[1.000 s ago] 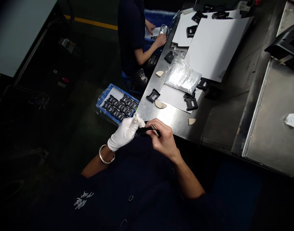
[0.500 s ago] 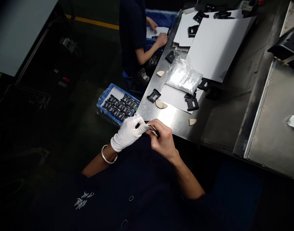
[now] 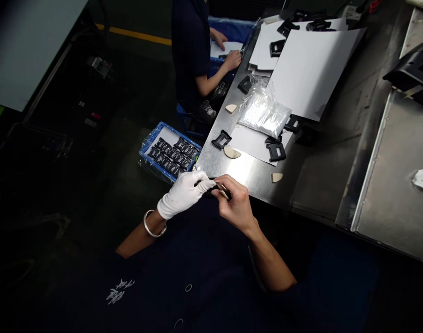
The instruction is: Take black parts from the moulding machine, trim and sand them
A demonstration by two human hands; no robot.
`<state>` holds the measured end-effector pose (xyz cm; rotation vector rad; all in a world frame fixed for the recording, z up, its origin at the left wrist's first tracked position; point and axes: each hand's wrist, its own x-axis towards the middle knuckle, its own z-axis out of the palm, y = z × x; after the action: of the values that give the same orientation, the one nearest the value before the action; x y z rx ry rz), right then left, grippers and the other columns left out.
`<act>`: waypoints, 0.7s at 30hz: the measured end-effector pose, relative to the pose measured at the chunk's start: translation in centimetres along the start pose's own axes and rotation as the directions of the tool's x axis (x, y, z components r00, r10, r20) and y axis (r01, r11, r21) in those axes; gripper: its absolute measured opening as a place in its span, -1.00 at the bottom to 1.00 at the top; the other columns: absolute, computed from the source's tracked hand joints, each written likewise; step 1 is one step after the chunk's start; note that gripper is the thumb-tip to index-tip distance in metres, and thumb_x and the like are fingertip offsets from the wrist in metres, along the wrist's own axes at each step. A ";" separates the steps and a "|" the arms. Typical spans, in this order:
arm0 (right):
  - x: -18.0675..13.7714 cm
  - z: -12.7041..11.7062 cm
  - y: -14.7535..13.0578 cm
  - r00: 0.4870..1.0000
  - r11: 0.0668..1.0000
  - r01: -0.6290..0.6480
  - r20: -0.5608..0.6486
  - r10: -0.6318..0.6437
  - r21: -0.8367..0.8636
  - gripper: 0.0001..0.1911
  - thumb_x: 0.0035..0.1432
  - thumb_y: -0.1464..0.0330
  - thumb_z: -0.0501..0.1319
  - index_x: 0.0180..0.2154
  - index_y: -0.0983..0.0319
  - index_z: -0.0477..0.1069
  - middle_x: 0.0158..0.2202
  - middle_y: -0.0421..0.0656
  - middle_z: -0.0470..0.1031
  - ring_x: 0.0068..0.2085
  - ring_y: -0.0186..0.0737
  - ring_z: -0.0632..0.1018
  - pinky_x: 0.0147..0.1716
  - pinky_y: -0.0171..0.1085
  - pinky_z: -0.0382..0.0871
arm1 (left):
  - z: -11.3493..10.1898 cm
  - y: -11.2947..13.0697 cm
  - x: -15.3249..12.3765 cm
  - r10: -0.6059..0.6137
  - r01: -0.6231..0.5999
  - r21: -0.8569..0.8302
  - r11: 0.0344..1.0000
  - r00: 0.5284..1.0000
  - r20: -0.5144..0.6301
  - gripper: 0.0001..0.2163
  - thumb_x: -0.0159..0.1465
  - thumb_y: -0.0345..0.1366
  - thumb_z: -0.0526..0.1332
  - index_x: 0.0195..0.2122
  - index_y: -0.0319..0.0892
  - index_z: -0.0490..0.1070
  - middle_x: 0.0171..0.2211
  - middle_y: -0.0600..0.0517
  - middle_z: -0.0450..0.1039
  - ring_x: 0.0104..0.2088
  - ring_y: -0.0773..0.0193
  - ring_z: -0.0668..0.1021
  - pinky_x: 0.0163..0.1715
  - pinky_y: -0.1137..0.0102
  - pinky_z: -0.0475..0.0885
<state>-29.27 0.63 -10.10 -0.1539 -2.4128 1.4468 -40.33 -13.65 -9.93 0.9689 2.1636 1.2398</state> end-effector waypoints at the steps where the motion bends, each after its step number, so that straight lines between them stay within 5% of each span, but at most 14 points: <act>1: 0.0 0.1 0.0 1.000 1.000 -0.007 0.002 0.007 -0.003 -0.88 0.23 0.47 0.19 -0.19 0.16 0.43 -0.25 -0.13 0.53 -0.29 -0.20 0.54 -0.28 -0.22 0.45 | 0.1 -0.1 0.0 -0.011 0.011 0.000 1.000 1.000 -0.025 -0.61 0.38 -0.02 0.19 -0.49 -0.20 0.37 -0.52 0.09 0.38 -0.50 0.37 0.37 -0.47 0.39 0.23; 21: -0.4 0.4 0.2 0.999 0.999 -0.044 -0.021 0.044 0.012 -0.88 0.21 0.46 0.19 -0.22 0.17 0.45 -0.28 -0.15 0.53 -0.29 -0.20 0.55 -0.28 -0.24 0.45 | 0.1 -0.3 -0.2 -0.020 0.020 -0.035 0.999 1.000 0.011 -0.60 0.37 0.01 0.18 -0.47 -0.21 0.40 -0.52 0.09 0.41 -0.51 0.38 0.39 -0.48 0.41 0.25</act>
<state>-29.05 0.31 -10.47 -0.2205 -2.3979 1.4699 -40.23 -13.80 -10.23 0.9353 2.1309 1.2558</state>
